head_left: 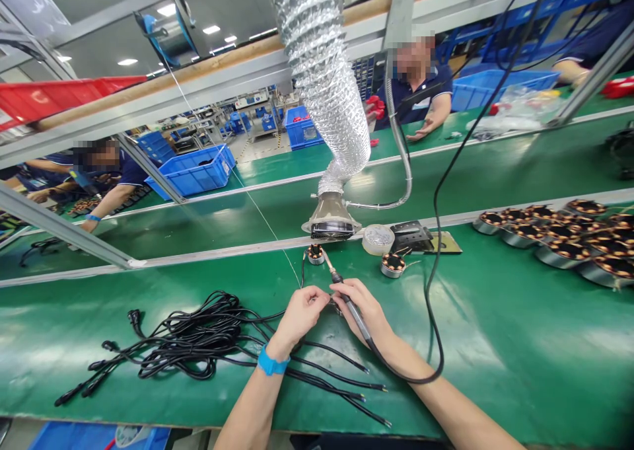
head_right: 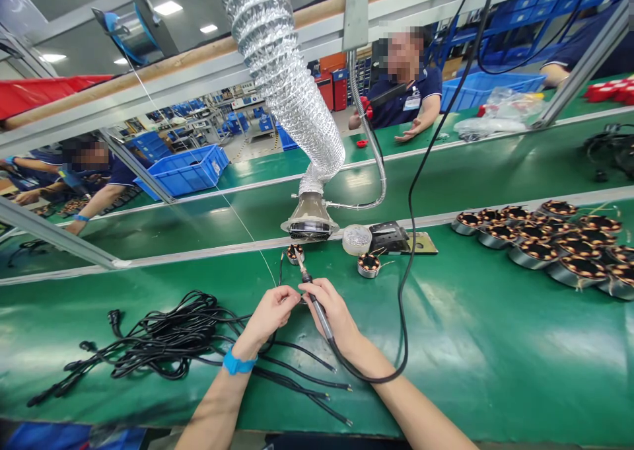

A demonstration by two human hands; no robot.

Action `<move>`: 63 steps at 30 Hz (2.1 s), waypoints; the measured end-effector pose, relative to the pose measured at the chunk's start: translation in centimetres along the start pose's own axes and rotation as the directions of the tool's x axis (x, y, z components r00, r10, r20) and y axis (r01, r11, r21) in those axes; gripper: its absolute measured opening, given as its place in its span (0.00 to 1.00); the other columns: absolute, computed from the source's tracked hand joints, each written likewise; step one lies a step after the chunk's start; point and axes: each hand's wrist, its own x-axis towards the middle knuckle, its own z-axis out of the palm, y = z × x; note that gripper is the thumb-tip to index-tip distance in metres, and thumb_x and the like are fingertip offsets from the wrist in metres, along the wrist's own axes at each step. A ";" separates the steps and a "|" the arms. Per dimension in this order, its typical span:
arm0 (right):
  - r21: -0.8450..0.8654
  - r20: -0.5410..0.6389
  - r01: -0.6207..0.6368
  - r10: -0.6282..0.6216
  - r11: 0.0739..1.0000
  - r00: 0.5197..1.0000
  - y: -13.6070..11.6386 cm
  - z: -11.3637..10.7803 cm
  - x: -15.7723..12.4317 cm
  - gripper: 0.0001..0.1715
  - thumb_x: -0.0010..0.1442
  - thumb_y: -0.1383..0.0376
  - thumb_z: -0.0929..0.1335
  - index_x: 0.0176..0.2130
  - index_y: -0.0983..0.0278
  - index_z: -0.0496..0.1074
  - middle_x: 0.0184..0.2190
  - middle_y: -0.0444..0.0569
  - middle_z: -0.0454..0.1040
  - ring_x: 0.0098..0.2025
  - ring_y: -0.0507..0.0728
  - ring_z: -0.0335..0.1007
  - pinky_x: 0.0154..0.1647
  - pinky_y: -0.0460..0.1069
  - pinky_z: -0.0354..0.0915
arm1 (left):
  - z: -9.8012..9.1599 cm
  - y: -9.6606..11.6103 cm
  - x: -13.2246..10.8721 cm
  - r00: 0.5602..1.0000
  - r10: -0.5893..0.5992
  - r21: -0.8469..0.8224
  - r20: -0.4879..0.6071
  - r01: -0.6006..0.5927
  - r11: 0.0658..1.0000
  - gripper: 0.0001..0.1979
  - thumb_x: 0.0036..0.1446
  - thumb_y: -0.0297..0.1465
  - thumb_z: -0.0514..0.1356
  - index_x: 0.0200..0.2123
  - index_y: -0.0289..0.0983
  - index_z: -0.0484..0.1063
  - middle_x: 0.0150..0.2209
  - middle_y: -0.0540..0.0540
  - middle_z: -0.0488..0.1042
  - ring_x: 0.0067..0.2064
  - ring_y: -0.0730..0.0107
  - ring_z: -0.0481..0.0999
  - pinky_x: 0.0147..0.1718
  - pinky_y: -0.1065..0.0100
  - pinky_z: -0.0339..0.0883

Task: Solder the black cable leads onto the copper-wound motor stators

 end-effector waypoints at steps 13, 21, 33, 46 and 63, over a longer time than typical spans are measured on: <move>-0.008 -0.057 -0.004 0.003 1.000 0.998 -0.2 -0.4 -0.5 0.20 0.67 0.72 0.68 0.55 0.56 0.75 0.42 0.49 0.79 0.40 0.56 0.80 0.41 0.49 0.77 | 0.6 -0.7 0.6 1.000 -0.026 -0.150 -0.006 0.025 0.988 0.14 0.47 0.41 0.64 0.27 0.39 0.66 0.17 0.62 0.51 0.15 0.83 0.46 0.15 0.74 0.38; 0.016 -0.249 -0.139 0.139 0.990 0.958 -1.6 -3.4 -1.1 0.11 0.66 0.67 0.66 0.34 0.57 0.78 0.24 0.43 0.79 0.27 0.58 0.80 0.29 0.51 0.75 | 0.5 -0.8 0.6 0.998 -0.053 -0.178 -0.025 0.048 0.983 0.17 0.48 0.43 0.68 0.28 0.38 0.66 0.17 0.62 0.52 0.15 0.85 0.46 0.15 0.75 0.37; 0.153 -0.190 -0.192 0.219 0.970 0.957 -2.1 -3.2 -1.0 0.13 0.65 0.63 0.67 0.30 0.59 0.78 0.15 0.39 0.71 0.17 0.54 0.68 0.23 0.50 0.67 | 0.5 -1.0 0.7 0.998 -0.027 -0.162 -0.059 0.017 0.987 0.18 0.48 0.44 0.69 0.28 0.38 0.68 0.17 0.62 0.53 0.16 0.84 0.47 0.15 0.75 0.39; 0.376 -0.217 -0.321 0.419 0.869 0.881 -1.6 -2.7 -1.3 0.15 0.68 0.58 0.66 0.32 0.61 0.77 0.13 0.38 0.66 0.13 0.50 0.58 0.14 0.46 0.54 | 0.5 -0.8 0.5 0.999 -0.031 -0.181 -0.044 0.023 0.983 0.19 0.48 0.45 0.69 0.28 0.38 0.67 0.17 0.62 0.51 0.16 0.84 0.46 0.16 0.75 0.37; 0.331 -0.237 -0.326 0.412 0.886 0.880 -1.6 -2.8 -1.6 0.14 0.68 0.58 0.67 0.33 0.60 0.78 0.15 0.39 0.67 0.15 0.51 0.62 0.15 0.47 0.57 | 0.5 -1.1 0.6 0.998 -0.016 -0.143 -0.055 0.008 0.990 0.16 0.48 0.43 0.67 0.28 0.38 0.67 0.17 0.62 0.51 0.17 0.83 0.46 0.17 0.74 0.39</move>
